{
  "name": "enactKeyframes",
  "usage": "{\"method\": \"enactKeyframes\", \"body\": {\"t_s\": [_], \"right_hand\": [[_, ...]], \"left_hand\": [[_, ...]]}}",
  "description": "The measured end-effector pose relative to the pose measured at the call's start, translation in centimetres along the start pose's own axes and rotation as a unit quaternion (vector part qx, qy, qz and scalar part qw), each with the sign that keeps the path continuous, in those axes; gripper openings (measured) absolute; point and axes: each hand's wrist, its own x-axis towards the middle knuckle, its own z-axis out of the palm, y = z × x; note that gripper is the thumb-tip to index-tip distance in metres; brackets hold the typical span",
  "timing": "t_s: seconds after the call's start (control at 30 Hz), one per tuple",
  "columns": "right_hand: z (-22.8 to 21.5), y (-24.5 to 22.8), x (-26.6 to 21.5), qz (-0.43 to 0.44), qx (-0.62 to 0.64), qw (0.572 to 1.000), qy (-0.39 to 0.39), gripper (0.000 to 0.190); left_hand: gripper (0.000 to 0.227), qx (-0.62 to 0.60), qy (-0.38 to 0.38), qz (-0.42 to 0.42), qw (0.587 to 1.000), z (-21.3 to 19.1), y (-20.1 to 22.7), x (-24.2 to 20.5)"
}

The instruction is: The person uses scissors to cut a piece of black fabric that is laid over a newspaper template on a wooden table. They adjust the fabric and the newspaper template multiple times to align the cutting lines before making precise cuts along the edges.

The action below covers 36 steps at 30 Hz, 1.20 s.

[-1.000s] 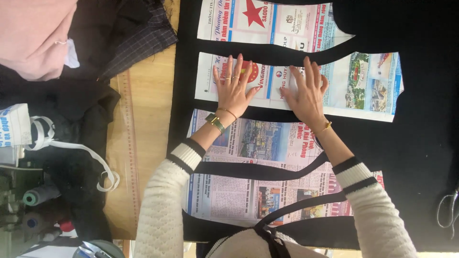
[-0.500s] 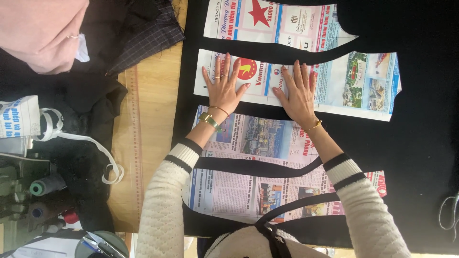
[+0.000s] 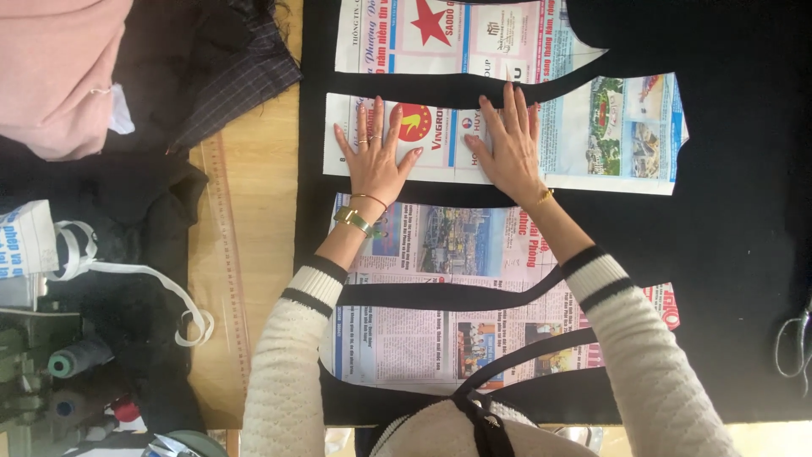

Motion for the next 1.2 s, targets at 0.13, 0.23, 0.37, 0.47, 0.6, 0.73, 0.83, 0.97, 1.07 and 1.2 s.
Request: {"method": "enactKeyframes", "body": {"t_s": [0.13,0.23,0.37,0.47,0.6,0.73,0.83,0.97,1.07,1.2], "right_hand": [[0.0,0.2,3.0,-0.060,-0.031,0.997,0.038,0.065],[1.1,0.7,4.6,-0.090,-0.045,0.994,0.044,0.066],[2.1,0.0,5.6,-0.106,-0.041,0.992,0.045,0.065],[1.8,-1.4,5.9,-0.101,-0.037,0.994,0.024,0.063],[2.0,-1.5,6.0,-0.093,-0.038,0.995,0.018,0.062],[2.1,-0.8,5.7,-0.107,-0.039,0.993,0.034,0.061],[1.9,-0.5,5.4,-0.105,-0.045,0.993,0.035,0.060],[2.0,0.0,5.3,-0.101,-0.043,0.993,0.037,0.059],[2.1,-0.1,5.3,-0.098,-0.032,0.994,0.036,0.060],[2.3,-0.2,5.4,-0.090,-0.029,0.995,0.034,0.060]], "left_hand": [[0.079,0.064,0.024,-0.007,0.998,-0.8,0.4,-0.2],[0.079,0.055,0.032,-0.007,0.998,-0.7,0.4,-0.2],[0.078,0.057,0.024,-0.010,0.998,-0.8,0.4,-0.3],[0.078,0.058,0.043,-0.006,0.997,-0.6,0.3,-0.3],[0.077,0.064,0.040,-0.009,0.997,-0.5,0.3,-0.3],[0.079,0.056,0.029,-0.013,0.998,-0.6,0.3,-0.3],[0.079,0.054,0.027,-0.014,0.998,-0.6,0.4,-0.2],[0.079,0.052,0.027,-0.014,0.998,-0.8,0.4,-0.2],[0.079,0.056,0.030,-0.015,0.998,-0.6,0.4,-0.2],[0.079,0.056,0.022,-0.015,0.998,-0.7,0.2,0.0]]}}
